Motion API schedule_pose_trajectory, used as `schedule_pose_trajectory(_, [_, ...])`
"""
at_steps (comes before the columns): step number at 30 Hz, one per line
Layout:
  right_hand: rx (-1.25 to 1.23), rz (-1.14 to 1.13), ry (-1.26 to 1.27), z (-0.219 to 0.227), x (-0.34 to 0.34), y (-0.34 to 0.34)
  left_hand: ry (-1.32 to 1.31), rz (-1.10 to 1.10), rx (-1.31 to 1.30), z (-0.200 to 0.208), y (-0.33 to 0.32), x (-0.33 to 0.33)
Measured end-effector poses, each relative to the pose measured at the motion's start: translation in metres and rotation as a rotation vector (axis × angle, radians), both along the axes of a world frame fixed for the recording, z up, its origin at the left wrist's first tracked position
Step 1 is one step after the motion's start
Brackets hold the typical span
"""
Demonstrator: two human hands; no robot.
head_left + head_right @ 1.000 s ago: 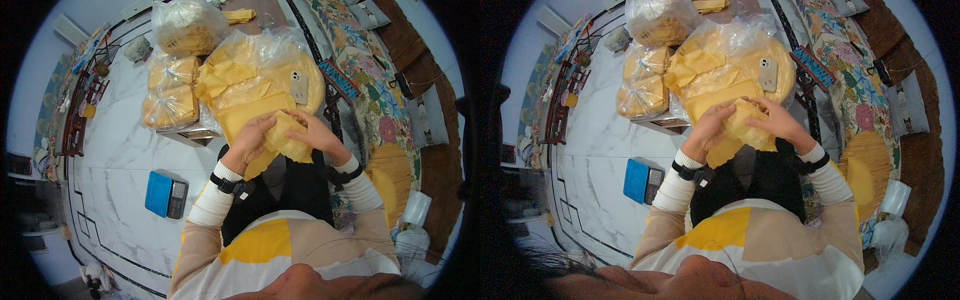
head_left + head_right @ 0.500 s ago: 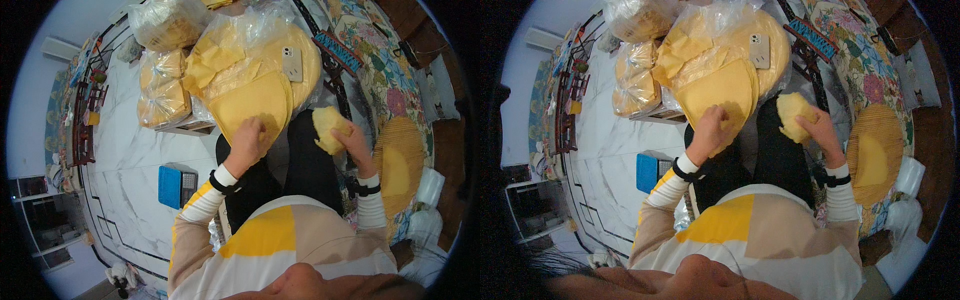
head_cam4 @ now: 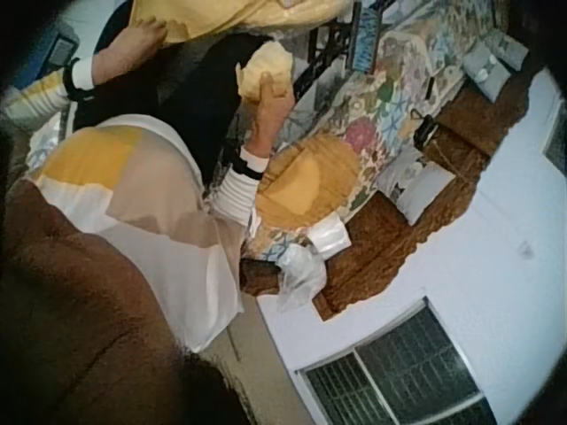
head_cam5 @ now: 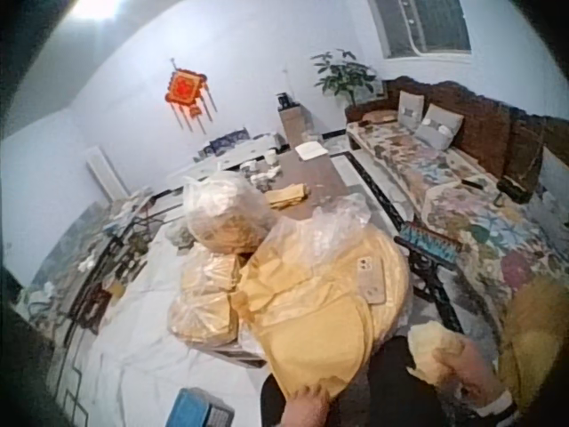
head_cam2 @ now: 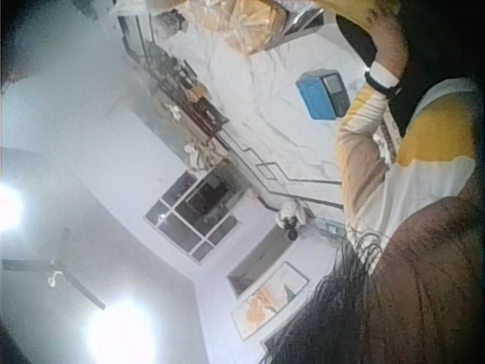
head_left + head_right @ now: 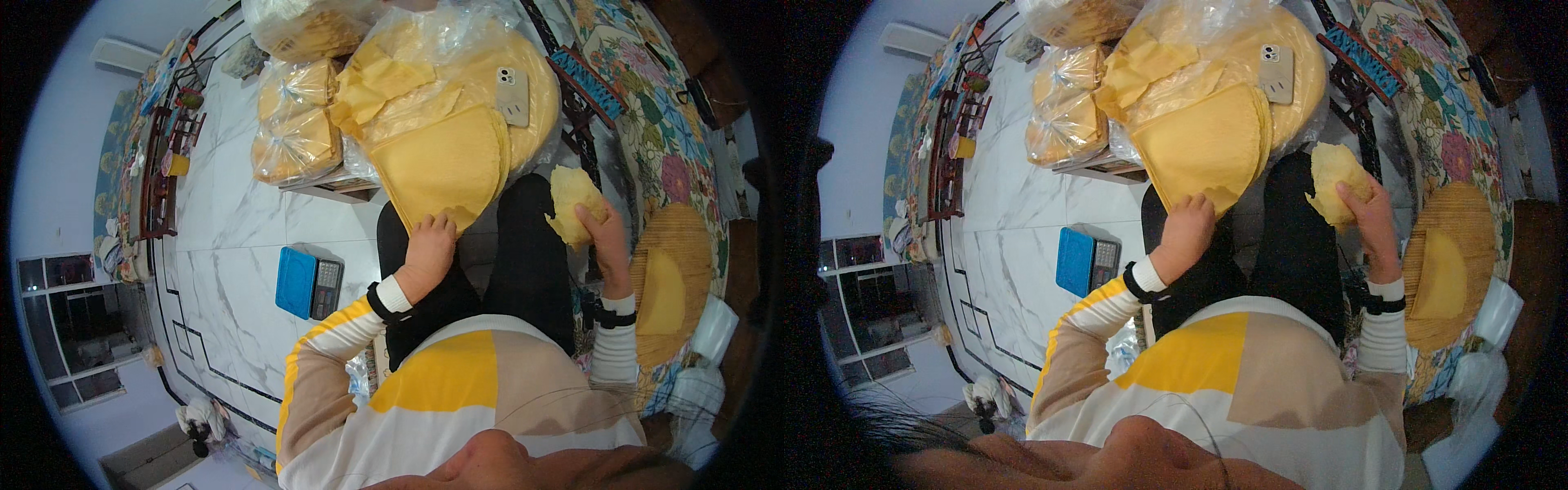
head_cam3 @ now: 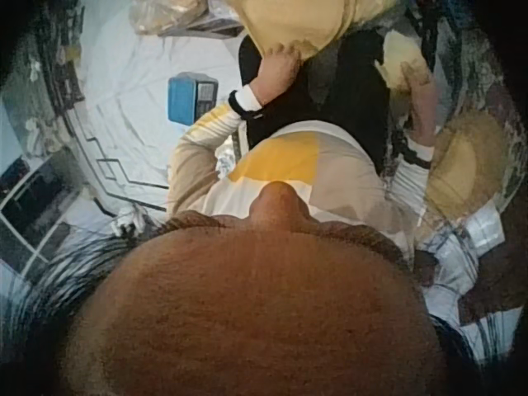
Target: The person folds thin yellow sheets by hand, stacks them, places them into clear plastic bags, and weighs the bags on a digital scale. The person repeats this process multiple times, handling the sheets and bags directly.
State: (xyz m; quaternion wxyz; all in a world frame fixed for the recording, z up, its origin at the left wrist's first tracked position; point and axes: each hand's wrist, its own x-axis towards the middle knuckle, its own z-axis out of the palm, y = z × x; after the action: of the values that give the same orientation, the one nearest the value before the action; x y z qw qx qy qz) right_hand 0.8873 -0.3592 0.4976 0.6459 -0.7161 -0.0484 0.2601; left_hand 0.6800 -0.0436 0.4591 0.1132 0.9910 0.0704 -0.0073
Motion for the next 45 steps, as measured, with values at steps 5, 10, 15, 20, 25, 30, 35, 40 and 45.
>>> schedule_pose_trajectory(5, [-0.08, 0.221, -0.052, 0.006, 0.003, 0.008, 0.009, 0.106, -0.622, 0.041, 0.068, 0.018])
schedule_pose_trajectory(10, [-0.168, 0.425, -0.145, 0.017, 0.005, 0.034, 0.257, 0.178, -1.143, 0.08, 0.135, 0.054])
schedule_pose_trajectory(15, [-0.217, 0.537, -0.152, 0.035, 0.002, 0.061, 0.252, 0.212, -1.034, 0.088, 0.162, 0.073])
schedule_pose_trajectory(20, [-0.173, 0.758, -0.253, 0.063, 0.004, 0.094, -0.21, 0.1, -0.845, 0.119, 0.207, 0.097])
schedule_pose_trajectory(25, [0.064, 0.727, -0.479, 0.052, -0.001, 0.177, -0.364, 0.041, -0.721, 0.168, 0.244, 0.124])
schedule_pose_trajectory(30, [-0.018, 0.542, -0.206, -0.032, -0.007, 0.271, -0.461, 0.067, -0.608, 0.18, 0.252, 0.143])
schedule_pose_trajectory(35, [-0.193, 0.394, -0.206, -0.092, -0.006, 0.294, -0.538, 0.025, -0.671, 0.178, 0.253, 0.148])
schedule_pose_trajectory(40, [-0.233, 0.368, -0.161, -0.093, 0.011, 0.295, -0.68, -0.082, -0.52, 0.187, 0.224, 0.129])
schedule_pose_trajectory(45, [-0.009, 0.381, -0.296, -0.095, 0.015, 0.28, -0.214, -0.244, -0.841, 0.186, 0.193, 0.087])
